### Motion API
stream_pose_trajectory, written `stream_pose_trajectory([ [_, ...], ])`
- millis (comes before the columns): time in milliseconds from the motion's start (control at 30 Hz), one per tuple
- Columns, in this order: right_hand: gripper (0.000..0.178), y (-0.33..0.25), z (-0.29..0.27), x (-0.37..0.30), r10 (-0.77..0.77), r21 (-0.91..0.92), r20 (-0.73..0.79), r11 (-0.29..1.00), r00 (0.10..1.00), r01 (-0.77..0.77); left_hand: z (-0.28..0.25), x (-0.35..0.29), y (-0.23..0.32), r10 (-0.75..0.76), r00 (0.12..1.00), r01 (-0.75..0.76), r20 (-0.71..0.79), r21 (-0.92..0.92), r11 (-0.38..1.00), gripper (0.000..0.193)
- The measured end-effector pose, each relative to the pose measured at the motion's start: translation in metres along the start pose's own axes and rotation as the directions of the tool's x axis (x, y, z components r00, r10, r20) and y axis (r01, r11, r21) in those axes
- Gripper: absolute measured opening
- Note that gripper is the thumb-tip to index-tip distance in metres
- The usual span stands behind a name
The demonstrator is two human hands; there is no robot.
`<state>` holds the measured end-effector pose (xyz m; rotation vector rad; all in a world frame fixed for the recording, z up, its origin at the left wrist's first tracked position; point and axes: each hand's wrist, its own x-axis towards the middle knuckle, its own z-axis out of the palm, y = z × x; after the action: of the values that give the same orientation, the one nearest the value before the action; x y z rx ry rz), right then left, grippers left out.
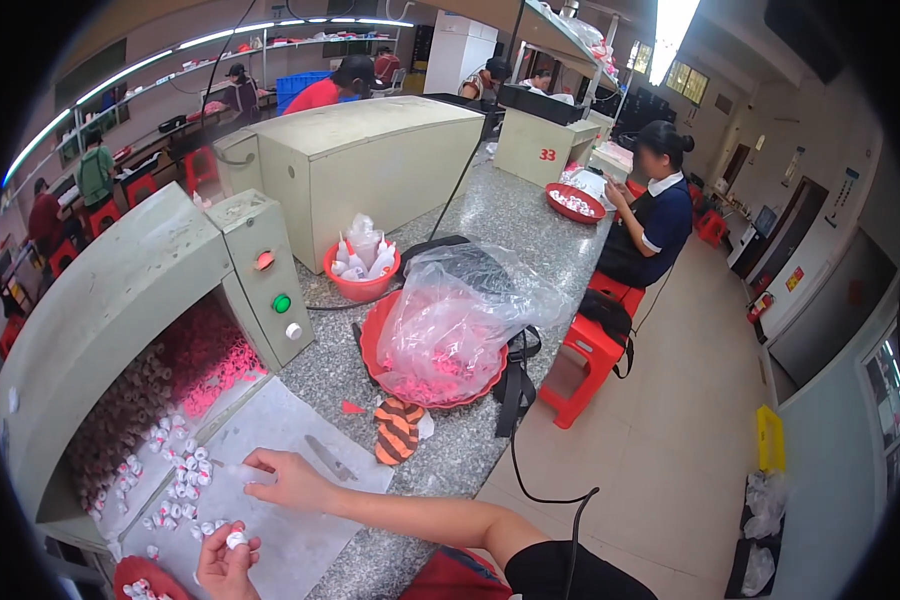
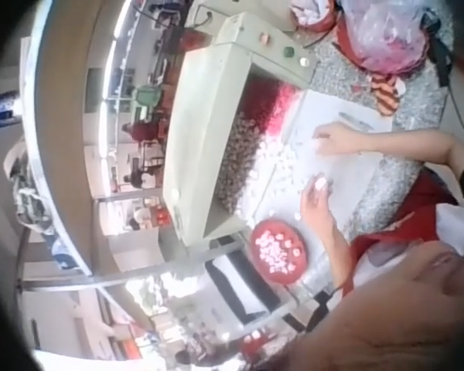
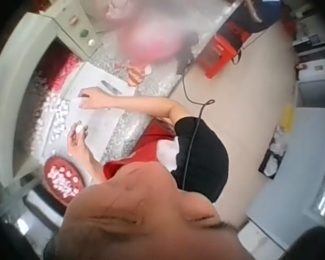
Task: Assembling small plastic toy components using glue and precision tools.
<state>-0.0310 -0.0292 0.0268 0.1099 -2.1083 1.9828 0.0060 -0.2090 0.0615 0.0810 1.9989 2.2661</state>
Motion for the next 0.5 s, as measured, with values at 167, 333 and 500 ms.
stream_pose_trajectory([
  [167, 0.031, 0.002, 0.008, 0.003, 0.048, 0.088, -0.008, 0.995, 0.999, -0.048, -0.006, 0.013, -0.005, 0.088, 0.993, -0.093, -0.078, -0.073, 0.993, 0.034],
  [333, 0.028, 0.006, 0.0, 0.008, 0.138, 0.226, 0.019, 0.964, 0.99, -0.138, 0.007, 0.024, -0.025, 0.004, 0.999, -0.008, -0.05, -0.083, 0.996, 0.035],
  [500, 0.024, 0.006, 0.0, 0.003, 0.099, 0.244, 0.091, 0.963, 0.991, -0.118, 0.002, 0.018, -0.031, -0.024, 0.991, 0.011, -0.132, -0.093, 0.996, 0.037],
])
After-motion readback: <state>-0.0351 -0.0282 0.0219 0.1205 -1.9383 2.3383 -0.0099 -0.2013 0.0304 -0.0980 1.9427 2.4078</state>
